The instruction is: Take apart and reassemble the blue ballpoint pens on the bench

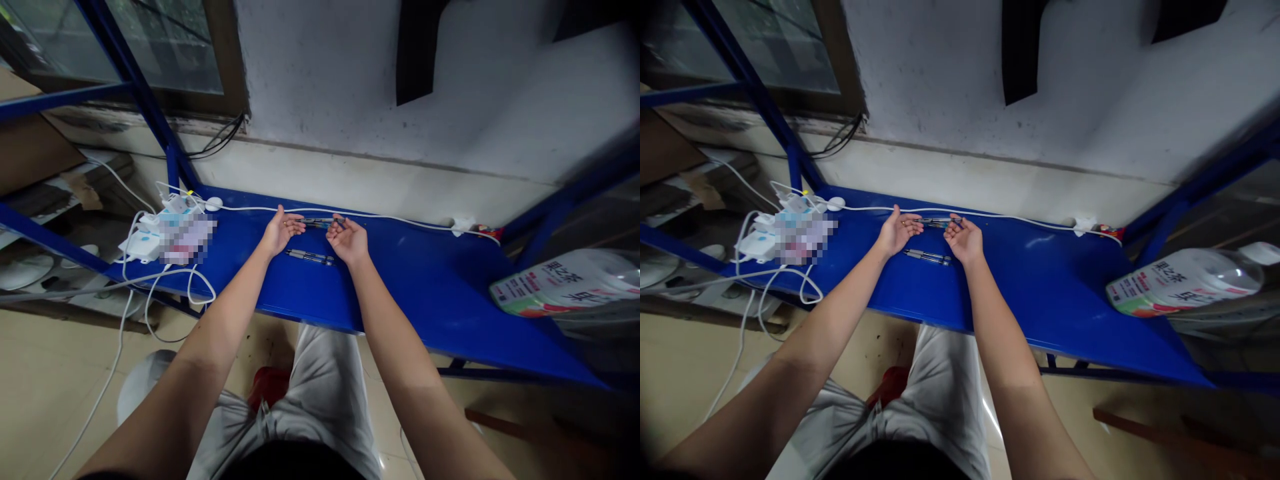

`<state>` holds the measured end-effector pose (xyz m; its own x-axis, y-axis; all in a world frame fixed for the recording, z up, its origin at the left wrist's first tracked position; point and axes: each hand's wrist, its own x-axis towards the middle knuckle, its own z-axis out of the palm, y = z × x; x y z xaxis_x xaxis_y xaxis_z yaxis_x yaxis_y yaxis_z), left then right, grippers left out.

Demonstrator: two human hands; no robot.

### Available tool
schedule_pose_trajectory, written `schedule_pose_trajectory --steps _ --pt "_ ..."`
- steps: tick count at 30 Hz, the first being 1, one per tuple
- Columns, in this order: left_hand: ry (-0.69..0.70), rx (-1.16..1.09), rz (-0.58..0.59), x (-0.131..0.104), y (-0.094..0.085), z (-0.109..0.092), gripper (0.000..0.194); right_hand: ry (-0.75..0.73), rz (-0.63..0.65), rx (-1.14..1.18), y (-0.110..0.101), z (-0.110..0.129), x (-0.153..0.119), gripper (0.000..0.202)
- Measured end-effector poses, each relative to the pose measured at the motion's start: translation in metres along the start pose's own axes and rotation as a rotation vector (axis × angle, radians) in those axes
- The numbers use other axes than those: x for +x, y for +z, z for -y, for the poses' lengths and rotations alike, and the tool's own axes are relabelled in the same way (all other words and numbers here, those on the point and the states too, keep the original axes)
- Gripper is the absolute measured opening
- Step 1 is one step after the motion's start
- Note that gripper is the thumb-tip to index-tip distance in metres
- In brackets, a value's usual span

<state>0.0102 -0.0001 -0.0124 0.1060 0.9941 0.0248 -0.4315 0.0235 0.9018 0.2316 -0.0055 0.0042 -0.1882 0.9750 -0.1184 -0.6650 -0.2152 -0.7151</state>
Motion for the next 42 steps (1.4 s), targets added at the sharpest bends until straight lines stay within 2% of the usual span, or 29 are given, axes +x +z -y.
schedule_pose_trajectory --steps 4,7,10,14,20,29,33,42 --pt "0.075 0.041 -0.103 0.002 0.0 0.008 0.041 -0.166 -0.05 -0.339 0.002 -0.003 0.002 0.032" --pt "0.138 0.106 -0.16 0.005 0.0 0.015 0.026 -0.314 -0.125 -0.586 -0.001 -0.008 0.008 0.03" --pt "0.175 0.133 -0.21 0.007 0.0 0.018 0.019 -0.36 -0.172 -0.718 -0.008 -0.011 0.015 0.027" --pt "0.25 0.22 -0.276 0.008 -0.003 0.02 0.017 -0.403 -0.158 -0.844 -0.016 -0.013 0.022 0.019" --pt "0.277 0.379 -0.327 0.005 -0.003 0.022 0.019 -0.457 -0.162 -0.957 -0.02 -0.015 0.022 0.014" --pt "0.295 0.388 -0.334 0.004 -0.001 0.023 0.026 -0.481 -0.258 -0.923 -0.023 -0.017 0.027 0.017" --pt "0.334 0.415 -0.336 0.008 -0.004 0.028 0.028 -0.54 -0.279 -0.937 -0.027 -0.019 0.036 0.02" --pt "0.441 0.841 -0.382 0.01 0.0 0.019 0.032 -0.576 -0.222 -0.97 -0.035 -0.021 0.053 0.031"
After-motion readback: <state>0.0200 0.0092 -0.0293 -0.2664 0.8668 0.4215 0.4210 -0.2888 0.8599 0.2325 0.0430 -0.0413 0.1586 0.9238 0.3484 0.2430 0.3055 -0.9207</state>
